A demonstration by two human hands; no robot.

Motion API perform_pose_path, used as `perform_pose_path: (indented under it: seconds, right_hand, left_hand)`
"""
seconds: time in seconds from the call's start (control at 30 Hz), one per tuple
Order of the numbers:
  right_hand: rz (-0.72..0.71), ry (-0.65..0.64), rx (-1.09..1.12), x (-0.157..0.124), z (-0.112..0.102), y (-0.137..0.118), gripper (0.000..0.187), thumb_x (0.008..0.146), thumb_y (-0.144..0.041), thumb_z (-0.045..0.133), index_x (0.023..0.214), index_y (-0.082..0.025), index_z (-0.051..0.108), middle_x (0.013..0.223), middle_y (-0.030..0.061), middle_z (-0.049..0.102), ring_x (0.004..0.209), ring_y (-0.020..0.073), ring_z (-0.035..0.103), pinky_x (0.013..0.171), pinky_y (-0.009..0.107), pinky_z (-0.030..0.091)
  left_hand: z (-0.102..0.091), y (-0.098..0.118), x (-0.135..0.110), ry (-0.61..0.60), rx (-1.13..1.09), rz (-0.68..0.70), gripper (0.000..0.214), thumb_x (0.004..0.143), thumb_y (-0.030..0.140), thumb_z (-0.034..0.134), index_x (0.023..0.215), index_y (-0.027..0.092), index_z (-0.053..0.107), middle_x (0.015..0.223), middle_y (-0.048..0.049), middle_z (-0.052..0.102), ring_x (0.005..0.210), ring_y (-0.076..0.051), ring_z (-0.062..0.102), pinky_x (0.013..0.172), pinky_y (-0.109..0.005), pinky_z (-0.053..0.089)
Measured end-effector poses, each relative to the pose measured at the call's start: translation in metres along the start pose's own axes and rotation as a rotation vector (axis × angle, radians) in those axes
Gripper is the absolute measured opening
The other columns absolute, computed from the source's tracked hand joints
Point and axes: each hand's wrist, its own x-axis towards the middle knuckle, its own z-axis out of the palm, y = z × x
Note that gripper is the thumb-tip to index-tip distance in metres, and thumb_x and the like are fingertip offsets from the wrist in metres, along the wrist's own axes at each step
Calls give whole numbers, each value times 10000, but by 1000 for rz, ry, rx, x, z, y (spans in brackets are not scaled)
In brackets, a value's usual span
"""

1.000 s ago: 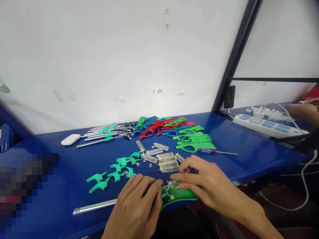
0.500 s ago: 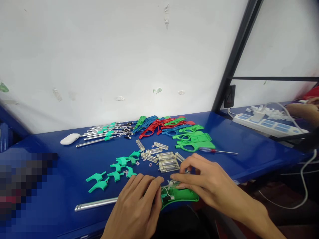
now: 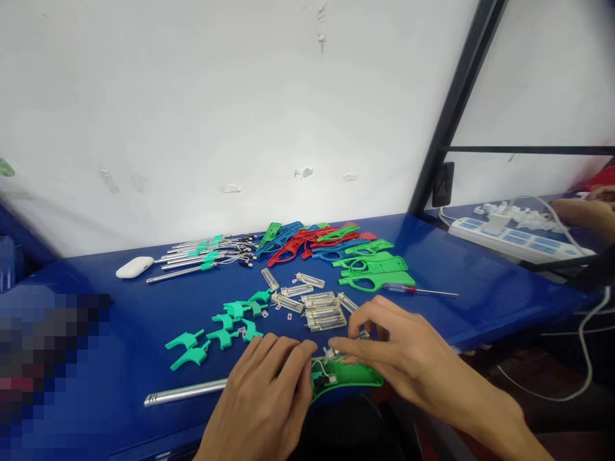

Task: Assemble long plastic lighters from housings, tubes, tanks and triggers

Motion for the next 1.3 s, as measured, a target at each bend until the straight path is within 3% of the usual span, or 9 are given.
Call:
perform_pose_path:
  seconds: [0.27, 0.47, 0.67, 0.83, 1.07, 1.3]
  right_hand:
    - [-18, 31, -62, 1, -2, -3, 362, 1042, -77, 527, 1251, -276, 746, 1050, 74, 625, 852, 179, 555, 672, 262, 441]
    - [-30, -5, -50, -1, -3, -5, 487, 967, 16, 504, 1270, -278, 747, 1069, 77, 638, 863, 182, 587, 690, 265, 480]
    - [-2, -2, 15, 1, -2, -3, 333, 1084, -154, 504, 1289, -264, 743, 1075, 90, 634, 900, 195, 609, 726, 289, 514]
    - [53, -65, 72, 2, 0, -1, 268, 1098, -262, 544, 1265, -280, 753, 1093, 78, 638, 904, 206, 622, 750, 321, 522]
    - [83, -82, 136, 0, 2, 0, 264, 1102, -319, 563, 1262, -288, 770, 1085, 63, 660, 911, 187, 659, 777, 305, 521]
    - [93, -98, 126, -1, 2, -2, 301, 1117, -338, 526, 1308, -314, 757, 1089, 56, 667, 879, 172, 666, 765, 286, 525]
  left_hand:
    - [-1, 0, 1, -7, -11, 8, 230, 1056, 95, 479, 1201, 187, 631, 975, -32, 743, 850, -220, 693, 841, -391, 553]
    - [-1, 0, 0, -13, -13, 5, 234, 1060, 98, 474, 1205, 186, 635, 986, -34, 750, 860, -222, 697, 841, -395, 555]
    - [0, -1, -1, -5, -9, 5, 234, 1060, 97, 478, 1205, 188, 637, 986, -36, 750, 859, -222, 692, 855, -394, 549]
    - [0, -1, -1, -10, -19, 8, 227, 1065, 103, 478, 1195, 191, 641, 982, -33, 744, 858, -224, 688, 849, -399, 553]
    - [-2, -2, 0, -14, -9, 89, 228, 1089, 100, 470, 1181, 156, 671, 1036, -61, 739, 959, -220, 687, 894, -373, 567]
    - [-7, -4, 1, -112, -25, 100, 267, 1121, 167, 449, 1095, 184, 715, 983, -59, 733, 877, -207, 679, 799, -362, 583]
